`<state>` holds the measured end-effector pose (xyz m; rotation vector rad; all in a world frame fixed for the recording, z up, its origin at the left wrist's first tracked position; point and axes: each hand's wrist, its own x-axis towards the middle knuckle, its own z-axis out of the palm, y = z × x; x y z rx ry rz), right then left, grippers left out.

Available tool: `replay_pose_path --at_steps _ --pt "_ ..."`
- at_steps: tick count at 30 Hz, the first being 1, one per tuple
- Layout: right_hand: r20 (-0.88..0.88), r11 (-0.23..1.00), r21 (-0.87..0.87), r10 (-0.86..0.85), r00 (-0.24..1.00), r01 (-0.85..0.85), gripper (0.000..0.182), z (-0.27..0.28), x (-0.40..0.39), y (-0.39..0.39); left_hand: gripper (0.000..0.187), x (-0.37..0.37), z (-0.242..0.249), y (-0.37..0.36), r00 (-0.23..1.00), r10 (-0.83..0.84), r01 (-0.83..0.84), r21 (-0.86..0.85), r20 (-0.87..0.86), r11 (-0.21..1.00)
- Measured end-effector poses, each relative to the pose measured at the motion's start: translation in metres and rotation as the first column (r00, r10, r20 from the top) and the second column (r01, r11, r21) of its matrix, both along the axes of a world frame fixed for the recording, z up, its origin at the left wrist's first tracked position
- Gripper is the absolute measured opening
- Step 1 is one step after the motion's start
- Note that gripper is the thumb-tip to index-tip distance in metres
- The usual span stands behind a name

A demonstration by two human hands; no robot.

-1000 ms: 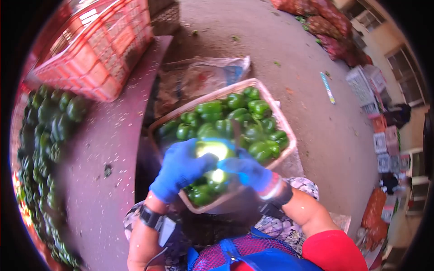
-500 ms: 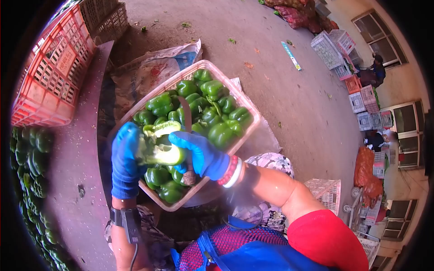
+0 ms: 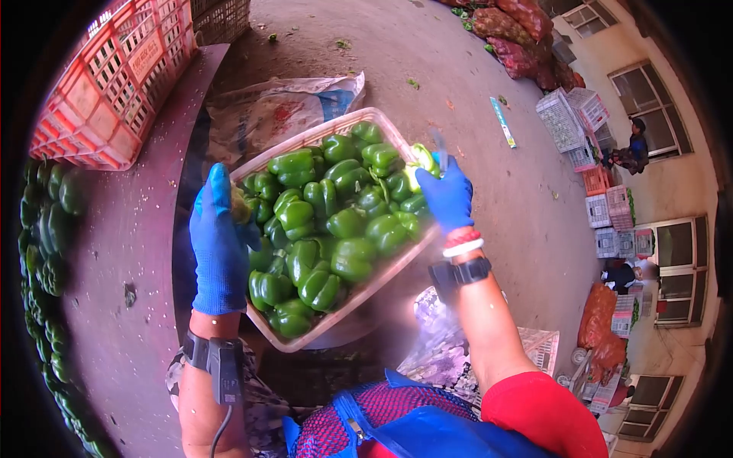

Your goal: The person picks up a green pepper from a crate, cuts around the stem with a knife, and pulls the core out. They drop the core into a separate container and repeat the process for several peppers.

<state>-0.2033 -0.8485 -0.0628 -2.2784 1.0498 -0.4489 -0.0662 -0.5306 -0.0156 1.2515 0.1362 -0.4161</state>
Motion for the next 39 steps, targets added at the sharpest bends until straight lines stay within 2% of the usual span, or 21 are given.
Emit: replay_pose_path --at_steps 1,5,8,11,12,13,15,18,20,21,23,24,26,28,30,32,34,35,37,38,39 --pt "-0.175 0.907 -0.420 -0.044 0.984 -0.034 0.046 -0.012 -0.003 -0.008 0.028 0.000 0.000 0.001 0.999 -0.023 0.023 -0.004 -0.036 1.000" --pt "-0.083 0.939 -0.061 0.334 0.939 -0.340 0.056 -0.091 -0.006 -0.033 0.028 0.001 -0.003 0.000 0.987 -0.082 0.081 -0.016 -0.135 0.997" --pt "-0.080 0.967 0.085 0.248 0.966 -0.241 0.053 -0.102 -0.001 -0.039 0.030 -0.007 -0.017 -0.006 1.000 -0.004 0.004 0.001 0.028 1.000" --pt "0.007 0.948 0.296 0.122 0.993 -0.119 0.045 -0.104 0.002 -0.049 0.038 0.002 -0.051 0.014 0.971 -0.197 0.182 0.110 0.137 0.977" --pt "0.023 0.936 0.337 0.105 0.994 -0.107 0.044 -0.102 0.009 -0.047 0.040 0.005 -0.051 0.020 0.966 -0.238 0.231 0.069 0.105 0.970" --pt "-0.103 0.962 0.265 0.102 0.989 -0.071 0.042 -0.089 0.018 -0.045 0.042 0.006 -0.049 0.020 0.963 -0.267 0.253 -0.185 -0.050 0.950" --pt "-0.062 0.968 0.212 0.152 0.986 -0.136 0.043 -0.089 0.018 -0.045 0.049 0.015 -0.049 0.020 0.872 -0.388 0.169 -0.560 -0.299 0.811" --pt "0.130 0.932 0.135 0.320 0.938 -0.337 0.049 -0.115 0.005 -0.052 0.036 0.007 -0.027 0.015 0.950 -0.303 0.232 -0.492 -0.069 0.839" --pt "0.095 0.933 0.189 0.293 0.952 -0.306 0.052 -0.093 0.000 -0.042 0.040 0.002 -0.023 0.023 0.958 -0.287 0.250 -0.527 0.014 0.812" --pt "-0.029 0.941 0.221 0.267 0.963 -0.255 0.052 -0.080 0.002 -0.042 0.043 -0.001 -0.020 0.027 0.950 -0.311 0.225 -0.629 -0.028 0.744" --pt "-0.251 0.957 0.239 0.222 0.942 -0.162 0.047 -0.017 0.007 -0.007 0.049 0.000 -0.006 0.037 0.825 -0.516 0.046 -0.882 -0.230 0.468" --pt "-0.330 0.955 0.265 0.219 0.918 -0.132 0.038 0.008 0.013 0.010 0.058 -0.004 -0.014 0.045 0.832 -0.514 0.098 -0.855 -0.210 0.509" --pt "-0.012 0.819 0.529 0.270 0.963 -0.223 0.031 0.025 0.012 0.041 0.063 -0.010 -0.019 0.044 0.815 -0.544 0.196 -0.791 -0.197 0.580" --pt "0.258 0.635 0.636 0.361 0.896 -0.438 0.032 0.061 0.013 0.108 0.061 -0.021 -0.031 0.033 0.834 -0.502 0.262 -0.637 -0.228 0.725" --pt "0.310 0.515 0.665 0.469 0.827 -0.541 0.049 0.073 0.012 0.154 0.060 -0.040 -0.011 0.021 0.910 -0.407 0.383 -0.217 -0.075 0.898" --pt "0.274 0.613 0.428 0.613 0.741 -0.664 0.061 0.053 0.017 0.182 0.058 -0.049 -0.022 0.014 0.857 -0.506 0.506 0.022 0.097 0.862" --pt "0.371 0.566 0.508 0.536 0.758 -0.649 0.069 0.047 0.015 0.196 0.054 -0.055 -0.015 0.017 0.865 -0.500 0.494 0.095 0.039 0.864" --pt "0.308 0.538 0.570 0.561 0.768 -0.621 0.064 0.036 0.015 0.188 0.053 -0.054 -0.034 0.013 0.833 -0.487 0.412 0.293 0.264 0.863" --pt "0.260 0.527 0.566 0.615 0.744 -0.634 0.042 0.016 0.019 0.178 0.053 -0.056 -0.060 0.004 0.819 -0.408 0.203 0.462 0.403 0.863" --pt "0.279 0.542 0.501 0.637 0.719 -0.675 0.038 0.008 0.020 0.175 0.054 -0.058 -0.058 0.001 0.886 -0.297 0.115 0.451 0.356 0.885" --pt "0.346 0.542 0.494 0.595 0.726 -0.679 0.039 -0.010 0.024 0.169 0.056 -0.058 -0.046 0.003 0.876 -0.317 0.102 0.503 0.363 0.858"
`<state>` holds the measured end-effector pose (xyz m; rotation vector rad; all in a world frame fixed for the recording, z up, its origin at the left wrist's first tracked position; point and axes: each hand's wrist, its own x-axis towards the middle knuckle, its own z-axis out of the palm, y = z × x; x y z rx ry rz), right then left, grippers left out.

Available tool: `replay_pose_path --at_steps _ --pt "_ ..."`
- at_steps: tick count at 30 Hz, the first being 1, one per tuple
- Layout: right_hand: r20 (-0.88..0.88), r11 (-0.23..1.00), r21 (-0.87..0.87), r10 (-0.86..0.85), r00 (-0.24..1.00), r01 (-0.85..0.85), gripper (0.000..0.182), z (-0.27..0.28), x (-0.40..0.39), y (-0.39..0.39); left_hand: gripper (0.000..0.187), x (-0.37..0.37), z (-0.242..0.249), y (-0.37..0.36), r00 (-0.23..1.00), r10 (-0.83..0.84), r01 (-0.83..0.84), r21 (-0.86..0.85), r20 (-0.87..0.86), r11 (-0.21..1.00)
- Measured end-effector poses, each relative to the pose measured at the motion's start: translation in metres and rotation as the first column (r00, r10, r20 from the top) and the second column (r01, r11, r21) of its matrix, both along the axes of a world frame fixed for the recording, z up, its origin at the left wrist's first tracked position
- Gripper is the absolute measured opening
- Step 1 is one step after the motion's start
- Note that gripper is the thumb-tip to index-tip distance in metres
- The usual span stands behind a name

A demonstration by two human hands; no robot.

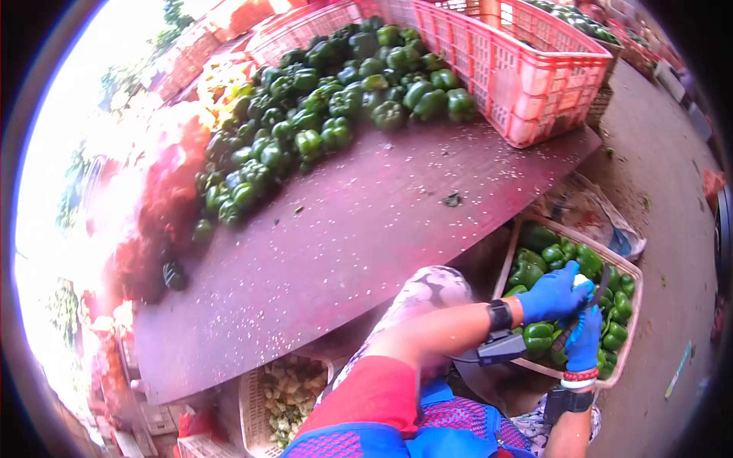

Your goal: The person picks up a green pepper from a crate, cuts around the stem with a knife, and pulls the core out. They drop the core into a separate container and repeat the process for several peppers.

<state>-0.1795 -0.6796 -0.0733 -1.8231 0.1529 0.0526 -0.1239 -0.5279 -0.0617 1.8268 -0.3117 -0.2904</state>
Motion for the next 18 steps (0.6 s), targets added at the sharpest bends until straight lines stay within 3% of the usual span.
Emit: replay_pose_path --at_steps 1,2,5,6,7,9,10,12,13,15,16,17,18 --pt "0.022 1.000 0.013 -0.017 1.000 0.017 0.040 -0.011 0.000 -0.007 0.059 0.002 0.008 0.001 1.000 -0.007 0.006 0.052 0.027 0.999" --pt "0.045 0.999 0.026 -0.035 0.998 0.034 0.040 -0.022 0.001 -0.014 0.056 0.003 -0.007 -0.008 0.972 0.050 -0.065 0.058 0.230 0.996" --pt "0.125 0.997 0.082 -0.012 0.992 0.001 0.040 -0.020 0.003 -0.018 0.049 0.003 0.007 -0.007 0.974 0.049 -0.044 -0.028 0.220 0.999" --pt "-0.051 0.877 0.479 0.062 0.997 -0.030 0.039 -0.026 0.007 -0.039 0.041 0.003 0.008 -0.010 0.948 0.056 -0.046 -0.038 0.314 0.998" --pt "-0.014 0.828 0.560 0.049 0.999 -0.032 0.040 -0.030 0.007 -0.040 0.040 0.004 0.010 -0.010 0.908 0.044 -0.033 -0.032 0.417 0.999" --pt "0.002 0.889 0.435 -0.158 0.987 0.142 0.037 -0.030 0.005 -0.029 0.037 0.005 0.020 -0.005 0.795 0.017 -0.008 -0.018 0.606 1.000" --pt "-0.058 0.852 0.499 -0.153 0.987 0.161 0.031 -0.023 0.003 -0.024 0.038 0.003 0.027 0.002 0.657 0.050 -0.033 -0.037 0.752 0.999" --pt "-0.170 0.765 0.613 -0.118 0.978 0.199 0.023 -0.005 0.003 -0.019 0.039 0.004 0.044 0.021 0.665 -0.024 -0.068 0.092 0.746 0.993" --pt "-0.148 0.849 0.504 -0.096 0.984 0.159 0.022 0.005 0.006 -0.020 0.039 0.007 0.052 0.033 0.670 -0.059 -0.087 0.157 0.740 0.984" --pt "-0.121 0.962 0.260 -0.056 0.991 0.086 0.018 0.019 0.009 -0.033 0.035 0.016 0.063 0.071 0.650 0.265 -0.274 -0.106 0.712 0.956" --pt "-0.158 0.977 0.147 -0.130 0.979 0.153 0.013 0.017 0.014 -0.042 0.037 0.012 0.073 0.104 0.726 0.391 -0.389 -0.130 0.567 0.912" --pt "-0.117 0.982 -0.135 -0.145 0.982 0.129 0.015 0.007 0.020 -0.056 0.039 0.000 0.088 0.148 0.743 0.472 -0.498 -0.079 0.475 0.864" --pt "-0.069 0.909 -0.404 -0.144 0.987 0.104 0.017 -0.006 0.026 -0.074 0.037 -0.016 0.097 0.198 0.781 0.506 -0.538 -0.018 0.367 0.843"
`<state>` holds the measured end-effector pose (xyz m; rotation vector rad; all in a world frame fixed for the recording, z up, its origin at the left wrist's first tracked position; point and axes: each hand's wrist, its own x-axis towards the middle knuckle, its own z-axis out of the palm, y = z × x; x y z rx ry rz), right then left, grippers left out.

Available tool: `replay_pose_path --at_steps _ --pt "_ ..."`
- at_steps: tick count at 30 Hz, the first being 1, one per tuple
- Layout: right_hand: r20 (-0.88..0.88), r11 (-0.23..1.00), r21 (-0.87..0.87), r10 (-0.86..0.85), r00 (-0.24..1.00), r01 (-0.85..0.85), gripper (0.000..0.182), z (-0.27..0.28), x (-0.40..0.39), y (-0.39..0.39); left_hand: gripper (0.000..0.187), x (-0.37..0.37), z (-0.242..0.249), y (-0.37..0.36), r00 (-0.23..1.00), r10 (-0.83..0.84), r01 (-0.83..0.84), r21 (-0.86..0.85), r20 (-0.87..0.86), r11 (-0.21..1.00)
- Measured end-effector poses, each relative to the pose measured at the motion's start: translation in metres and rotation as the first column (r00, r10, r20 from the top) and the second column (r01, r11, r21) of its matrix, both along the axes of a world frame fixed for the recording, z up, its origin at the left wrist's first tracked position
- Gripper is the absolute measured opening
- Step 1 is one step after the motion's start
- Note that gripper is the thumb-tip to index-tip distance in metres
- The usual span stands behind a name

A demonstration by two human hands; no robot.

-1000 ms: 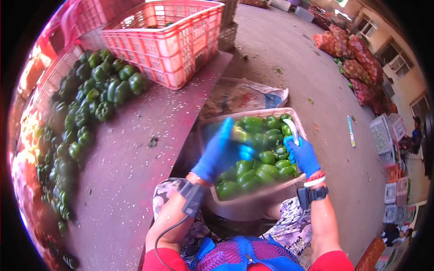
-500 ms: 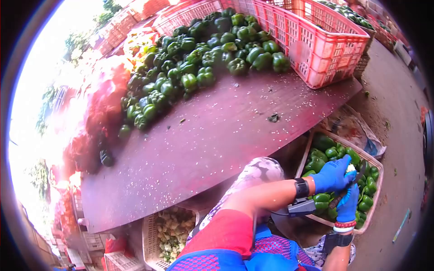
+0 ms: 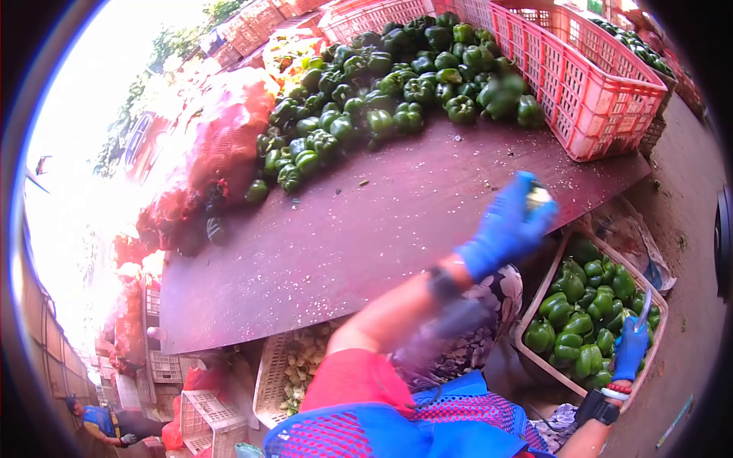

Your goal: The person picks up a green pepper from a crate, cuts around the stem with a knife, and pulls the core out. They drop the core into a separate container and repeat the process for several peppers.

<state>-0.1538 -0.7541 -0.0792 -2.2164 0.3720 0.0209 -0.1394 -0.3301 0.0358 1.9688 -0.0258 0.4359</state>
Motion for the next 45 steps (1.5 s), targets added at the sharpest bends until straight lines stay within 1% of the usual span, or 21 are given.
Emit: replay_pose_path --at_steps 1,2,3,5,7,8,9,11,15,17,19,20,23,27,29,32,34,35,39,42,45 --pt "0.007 0.961 -0.275 0.030 1.000 -0.027 0.018 -0.015 0.005 -0.015 0.032 -0.022 0.002 0.046 0.997 0.064 -0.064 -0.004 0.053 0.998" --pt "-0.006 0.962 -0.270 0.034 0.999 -0.035 0.021 -0.033 0.007 -0.030 0.029 -0.056 0.011 0.090 0.969 0.138 -0.147 -0.031 -0.205 0.989" --pt "-0.021 0.963 -0.265 0.040 0.999 -0.044 0.024 -0.044 0.010 -0.035 0.027 -0.091 0.008 0.131 0.913 0.255 -0.216 0.154 -0.319 0.964" --pt "-0.035 0.996 -0.089 -0.016 0.999 0.013 0.025 -0.051 0.010 -0.031 0.031 -0.176 0.001 0.199 0.771 0.302 -0.159 0.290 -0.560 0.944" --pt "-0.186 0.989 0.088 -0.103 0.977 0.121 0.021 -0.017 0.007 -0.002 0.048 -0.251 -0.003 0.245 0.538 0.308 0.138 0.443 -0.784 0.886" --pt "-0.210 0.972 0.180 -0.109 0.972 0.148 0.020 -0.030 0.012 -0.013 0.052 -0.273 0.011 0.255 0.252 0.300 0.230 0.358 -0.920 0.905" --pt "-0.215 0.949 0.269 -0.108 0.971 0.165 0.022 -0.041 0.017 -0.021 0.051 -0.305 -0.012 0.284 0.314 0.328 0.320 0.424 -0.891 0.847" --pt "-0.221 0.876 0.436 -0.115 0.968 0.204 0.026 -0.060 0.024 -0.032 0.050 -0.295 0.010 0.295 0.072 0.434 -0.021 0.434 -0.898 0.901" --pt "-0.289 0.721 0.645 -0.076 0.954 0.253 0.038 -0.045 0.019 -0.016 0.057 -0.265 -0.062 0.412 0.352 0.801 -0.394 0.700 -0.484 0.596" --pt "-0.271 0.697 0.680 -0.048 0.961 0.227 0.039 -0.018 0.010 0.002 0.070 -0.223 -0.057 0.441 0.374 0.864 -0.467 0.736 -0.338 0.490" --pt "-0.335 0.716 0.654 -0.015 0.942 0.244 0.040 -0.003 0.004 -0.027 0.091 -0.188 -0.072 0.482 0.447 0.870 -0.552 0.702 -0.208 0.451" --pt "-0.316 0.681 0.652 -0.156 0.936 0.334 0.041 -0.013 0.003 -0.040 0.096 -0.173 -0.073 0.495 0.454 0.863 -0.566 0.676 -0.221 0.471" --pt "-0.371 0.701 0.653 -0.034 0.928 0.286 0.038 0.008 -0.004 -0.083 0.115 -0.127 -0.091 0.538 0.522 0.823 -0.607 0.581 -0.223 0.543" --pt "-0.320 0.652 0.657 -0.211 0.924 0.377 0.028 0.006 -0.010 -0.119 0.119 -0.087 -0.108 0.561 0.469 0.822 -0.604 0.561 -0.323 0.565" --pt "-0.350 0.573 0.605 -0.433 0.831 0.553 0.025 0.009 -0.015 -0.117 0.105 -0.073 -0.082 0.548 0.393 0.827 -0.640 0.526 -0.402 0.560" --pt "-0.412 0.754 0.528 -0.177 0.894 0.392 0.024 0.005 -0.020 -0.138 0.085 -0.061 -0.088 0.549 0.520 0.748 -0.610 0.433 -0.413 0.664" --pt "-0.380 0.686 0.593 -0.223 0.898 0.422 0.031 -0.005 -0.014 -0.130 0.075 -0.052 -0.086 0.537 0.562 0.720 -0.554 0.462 -0.406 0.693" --pt "-0.362 0.649 0.627 -0.247 0.899 0.431 0.035 -0.010 -0.010 -0.126 0.088 -0.046 -0.085 0.530 0.580 0.687 -0.492 0.484 -0.437 0.724" --pt "-0.404 0.688 0.596 -0.187 0.895 0.413 0.033 -0.013 0.002 -0.127 0.081 -0.009 -0.070 0.431 0.771 0.453 -0.197 0.509 -0.448 0.838" --pt "-0.379 0.716 0.490 -0.338 0.862 0.497 0.031 0.013 -0.004 -0.057 0.088 0.024 -0.074 0.335 0.801 0.437 -0.190 0.520 -0.408 0.833" --pt "-0.389 0.726 0.546 -0.223 0.894 0.418 0.035 0.009 -0.010 -0.080 0.071 0.048 -0.080 0.276 0.880 0.433 -0.283 0.518 -0.194 0.807"
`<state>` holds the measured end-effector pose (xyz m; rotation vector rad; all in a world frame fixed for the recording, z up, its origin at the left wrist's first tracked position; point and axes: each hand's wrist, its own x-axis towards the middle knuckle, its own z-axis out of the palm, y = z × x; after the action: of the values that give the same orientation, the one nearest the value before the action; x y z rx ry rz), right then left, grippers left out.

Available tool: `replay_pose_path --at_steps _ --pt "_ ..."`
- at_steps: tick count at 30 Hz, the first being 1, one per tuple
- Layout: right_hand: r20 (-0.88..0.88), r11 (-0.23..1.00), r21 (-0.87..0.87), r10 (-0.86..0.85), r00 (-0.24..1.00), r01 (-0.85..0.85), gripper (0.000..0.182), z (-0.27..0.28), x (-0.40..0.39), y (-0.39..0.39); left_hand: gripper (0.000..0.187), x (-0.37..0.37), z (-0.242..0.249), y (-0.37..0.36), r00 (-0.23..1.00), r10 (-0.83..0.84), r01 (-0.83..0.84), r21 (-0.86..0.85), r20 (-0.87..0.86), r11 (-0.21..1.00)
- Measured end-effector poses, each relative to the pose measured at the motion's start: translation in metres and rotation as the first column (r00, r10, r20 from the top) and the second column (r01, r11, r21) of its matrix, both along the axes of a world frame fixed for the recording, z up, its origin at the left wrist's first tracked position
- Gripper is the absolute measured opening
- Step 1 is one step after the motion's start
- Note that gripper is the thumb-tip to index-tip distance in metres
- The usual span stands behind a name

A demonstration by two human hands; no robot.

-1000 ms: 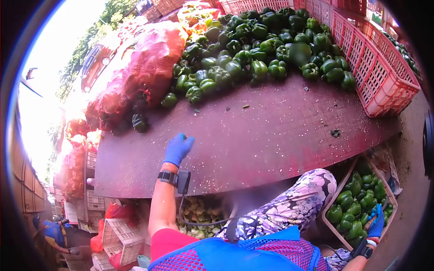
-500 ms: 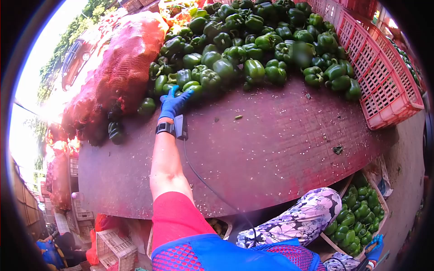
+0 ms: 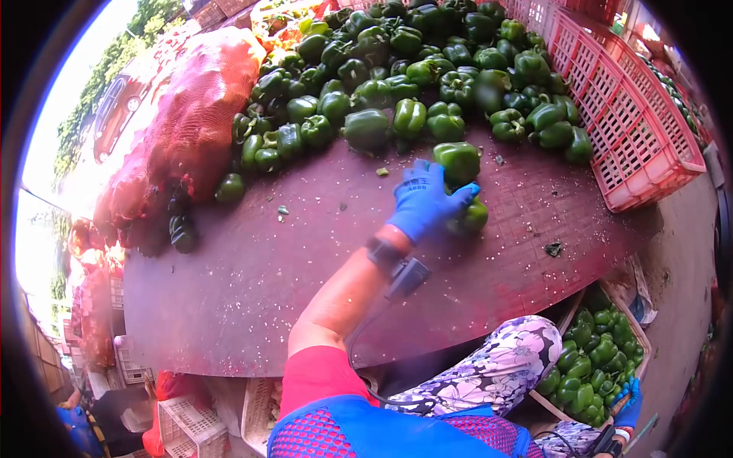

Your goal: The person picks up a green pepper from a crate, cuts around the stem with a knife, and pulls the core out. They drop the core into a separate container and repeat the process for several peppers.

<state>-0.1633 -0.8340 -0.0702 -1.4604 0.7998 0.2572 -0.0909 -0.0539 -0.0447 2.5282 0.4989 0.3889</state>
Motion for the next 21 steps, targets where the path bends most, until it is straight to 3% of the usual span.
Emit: replay_pose_path --at_steps 1,3,4,5,6,7,8,10,13,16,18,20,21 --pt "0.009 1.000 -0.005 -0.004 1.000 0.004 0.036 -0.002 -0.003 -0.004 0.066 0.009 -0.003 -0.011 0.995 -0.002 0.001 0.012 0.101 1.000" --pt "0.026 1.000 -0.016 -0.006 1.000 0.006 0.039 -0.003 -0.007 -0.003 0.060 0.031 0.006 0.021 0.963 0.091 -0.147 0.213 0.254 0.966" --pt "0.033 1.000 -0.024 0.005 0.999 -0.004 0.038 -0.001 -0.009 -0.002 0.056 0.038 0.016 0.043 0.915 0.189 -0.321 0.361 0.356 0.876" --pt "0.042 0.999 -0.032 0.014 0.999 -0.013 0.038 0.000 -0.011 -0.002 0.058 0.040 0.035 0.064 0.910 0.302 -0.408 0.477 0.285 0.778" --pt "0.052 0.999 -0.039 0.026 0.998 -0.024 0.038 0.002 -0.011 -0.001 0.071 0.044 0.038 0.086 0.879 0.429 -0.474 0.478 0.208 0.740" --pt "0.029 0.998 -0.060 0.032 0.999 -0.030 0.035 0.008 -0.010 0.002 0.088 0.053 0.019 0.124 0.888 0.444 -0.451 0.411 0.117 0.793" --pt "0.033 0.996 -0.090 -0.002 0.999 0.005 0.035 0.011 -0.008 0.011 0.097 0.056 0.012 0.149 0.909 0.410 -0.386 0.220 -0.074 0.896" --pt "0.042 0.987 -0.146 -0.068 0.997 0.074 0.034 0.012 -0.007 0.030 0.100 0.057 0.003 0.155 0.872 0.461 -0.430 0.195 -0.162 0.882" --pt "0.055 0.990 -0.129 -0.056 0.997 0.063 0.034 0.013 -0.006 0.036 0.095 0.060 -0.005 0.135 0.841 0.535 -0.492 0.292 -0.086 0.820" --pt "0.067 0.991 -0.116 -0.058 0.996 0.065 0.033 0.010 -0.009 0.033 0.089 0.043 -0.012 0.122 0.900 0.435 -0.420 0.248 -0.008 0.873" --pt "0.079 0.995 -0.093 -0.032 0.996 0.039 0.034 0.011 -0.009 0.035 0.083 0.015 -0.025 0.117 0.961 0.249 -0.268 0.187 0.117 0.945" --pt "0.098 0.998 0.018 -0.055 0.994 0.053 0.034 0.022 -0.006 0.041 0.085 -0.013 -0.032 0.098 0.966 0.109 -0.116 0.017 0.232 0.993" --pt "0.121 0.994 0.080 -0.090 0.989 0.080 0.034 0.029 -0.003 0.051 0.086 -0.027 -0.032 0.084 0.956 0.126 -0.111 -0.070 0.265 0.991"
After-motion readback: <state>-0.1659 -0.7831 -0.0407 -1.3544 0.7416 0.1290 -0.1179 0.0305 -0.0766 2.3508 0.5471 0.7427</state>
